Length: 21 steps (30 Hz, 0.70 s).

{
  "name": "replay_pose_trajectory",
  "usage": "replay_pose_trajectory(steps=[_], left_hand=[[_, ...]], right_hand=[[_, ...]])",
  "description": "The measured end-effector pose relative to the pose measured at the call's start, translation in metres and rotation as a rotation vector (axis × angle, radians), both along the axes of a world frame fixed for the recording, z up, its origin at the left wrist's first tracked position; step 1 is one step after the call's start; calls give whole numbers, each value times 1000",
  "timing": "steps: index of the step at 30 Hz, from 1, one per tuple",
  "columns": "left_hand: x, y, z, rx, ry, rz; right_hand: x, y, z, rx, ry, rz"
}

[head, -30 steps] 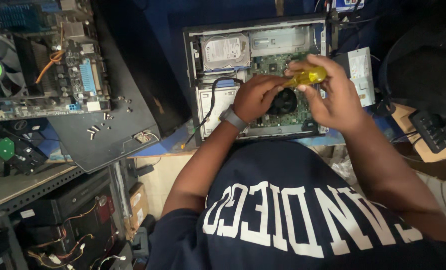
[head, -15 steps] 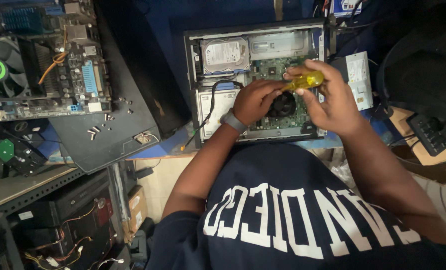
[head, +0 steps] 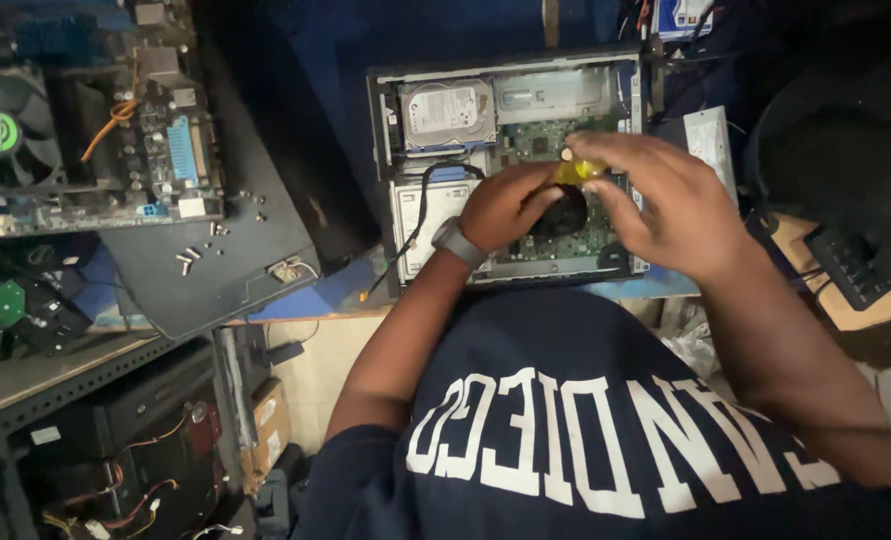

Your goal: The person repairs a desktop computer on a workbench. They handle a RAM module and small screws, then use a yellow screwdriver to unscrew and reposition the CPU cooler fan inside the open case, working on the motherboard area throughout the clip.

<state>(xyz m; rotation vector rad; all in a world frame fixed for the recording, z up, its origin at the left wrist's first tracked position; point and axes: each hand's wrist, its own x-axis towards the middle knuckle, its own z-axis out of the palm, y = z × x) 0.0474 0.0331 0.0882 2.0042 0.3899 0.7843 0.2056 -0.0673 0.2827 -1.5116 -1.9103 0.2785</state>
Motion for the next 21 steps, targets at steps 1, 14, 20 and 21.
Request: replay_pose_trajectory(steps=[1,14,20,21], left_hand=[[-1,-1,1,-51,-1,-27],[7,-3,12,42,5,14],[9,-2,12,-64,241,35],[11,-2,10,-44,181,20]], right_hand=[[-1,-1,4,-12,5,36],[-12,-2,15,87,-159,-80],[-12,-12,6,-8,-27,-161],[-10,-13,2,1,-12,-122]])
